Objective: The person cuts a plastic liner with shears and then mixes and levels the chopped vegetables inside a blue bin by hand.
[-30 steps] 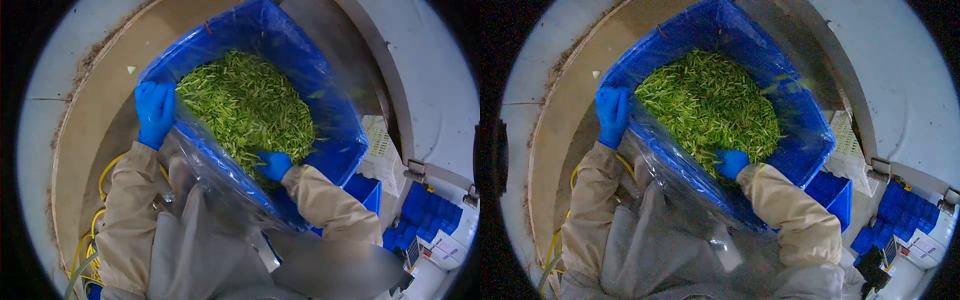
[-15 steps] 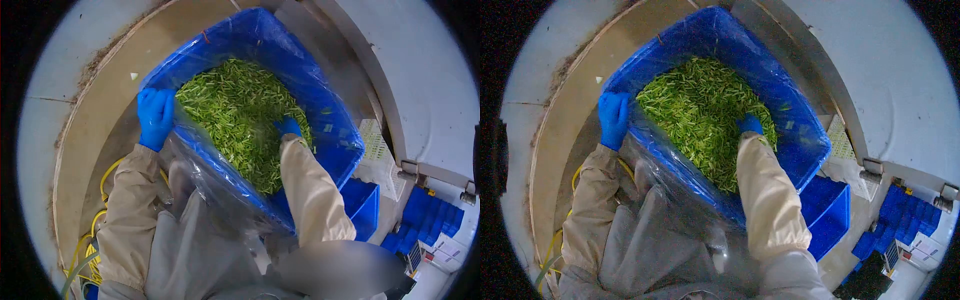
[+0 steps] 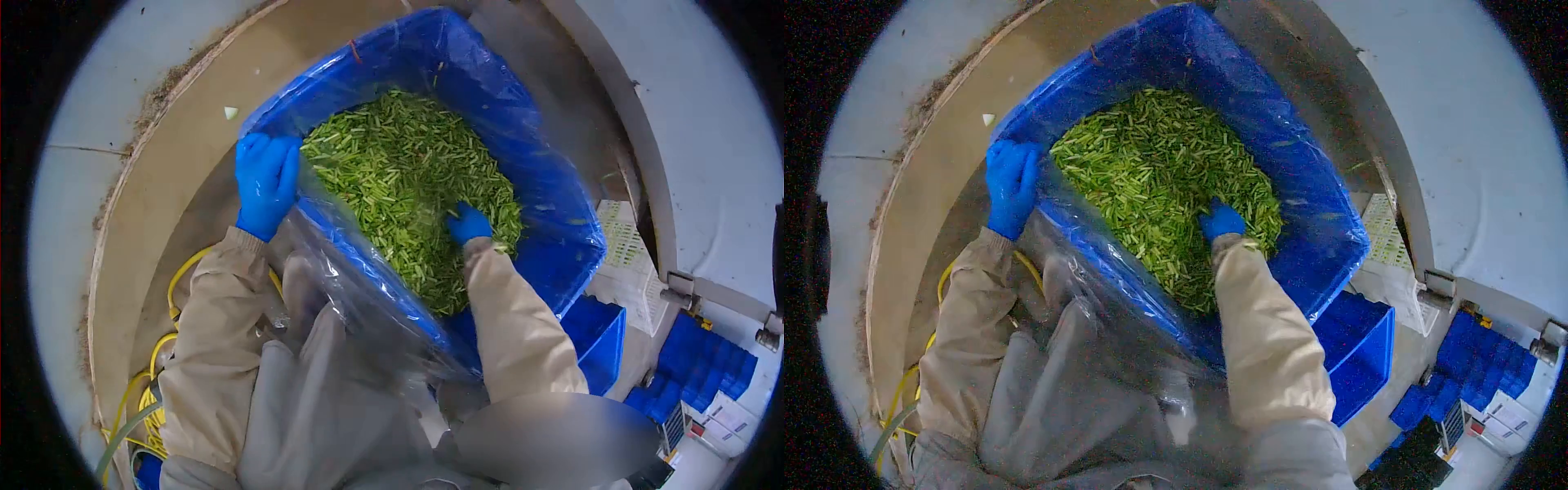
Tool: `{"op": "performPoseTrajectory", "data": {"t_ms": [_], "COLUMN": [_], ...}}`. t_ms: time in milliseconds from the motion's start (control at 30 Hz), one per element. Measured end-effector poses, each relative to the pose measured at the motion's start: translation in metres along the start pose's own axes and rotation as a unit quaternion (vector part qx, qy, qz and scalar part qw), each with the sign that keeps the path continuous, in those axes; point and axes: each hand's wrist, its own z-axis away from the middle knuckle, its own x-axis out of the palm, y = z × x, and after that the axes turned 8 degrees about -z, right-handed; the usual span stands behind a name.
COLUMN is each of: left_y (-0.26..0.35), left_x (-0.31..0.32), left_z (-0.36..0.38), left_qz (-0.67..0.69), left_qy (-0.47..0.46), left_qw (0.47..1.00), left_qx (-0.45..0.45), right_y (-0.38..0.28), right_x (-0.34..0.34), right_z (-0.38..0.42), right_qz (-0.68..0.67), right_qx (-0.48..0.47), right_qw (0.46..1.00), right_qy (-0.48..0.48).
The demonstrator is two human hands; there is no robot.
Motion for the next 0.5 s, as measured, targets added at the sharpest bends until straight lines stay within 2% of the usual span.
{"op": "performPoseTrajectory", "data": {"t_ms": [67,100,133,167,200,233,267,333,400,467,500], "left_y": [-0.001,-0.001,0.0,0.001,0.001,0.002,0.003,0.004,0.003,-0.001,-0.002], "left_x": [0.003,0.003,0.003,0.002,0.002,0.001,-0.001,-0.002,-0.002,0.001,0.001], "left_z": [0.003,0.004,0.004,0.002,0.002,0.001,0.001,-0.001,0.0,0.002,0.001], "left_qz": [-0.011,-0.008,-0.016,-0.024,-0.026,-0.011,0.005,0.003,0.004,-0.008,-0.004], "left_qy": [0.002,0.0,-0.002,-0.002,0.001,0.002,0.003,0.001,-0.001,0.002,0.002], "left_qw": [1.0,1.0,1.0,1.0,1.0,1.0,1.0,1.0,1.0,1.0,1.0], "left_qx": [0.011,0.008,0.001,-0.004,-0.003,-0.008,-0.012,-0.009,-0.008,0.0,0.0], "right_y": [0.007,-0.011,0.006,0.025,0.037,-0.01,-0.008,-0.005,-0.014,-0.019,-0.022], "right_x": [-0.015,-0.038,-0.024,-0.003,0.01,-0.029,-0.016,0.01,0.0,-0.018,-0.022], "right_z": [0.011,0.019,0.004,-0.018,-0.032,-0.003,-0.014,-0.037,-0.028,-0.013,-0.005], "right_qz": [-0.009,-0.007,-0.005,-0.21,-0.406,-0.031,-0.032,0.096,0.101,0.07,0.018], "right_qx": [-0.048,0.012,0.014,-0.003,-0.023,-0.094,-0.097,-0.099,-0.091,-0.049,-0.019], "right_qw": [0.992,0.996,0.996,0.974,0.909,0.992,0.991,0.989,0.99,0.995,1.0], "right_qy": [0.113,0.084,0.083,0.087,0.086,0.083,0.083,0.051,0.039,-0.058,-0.005]}}
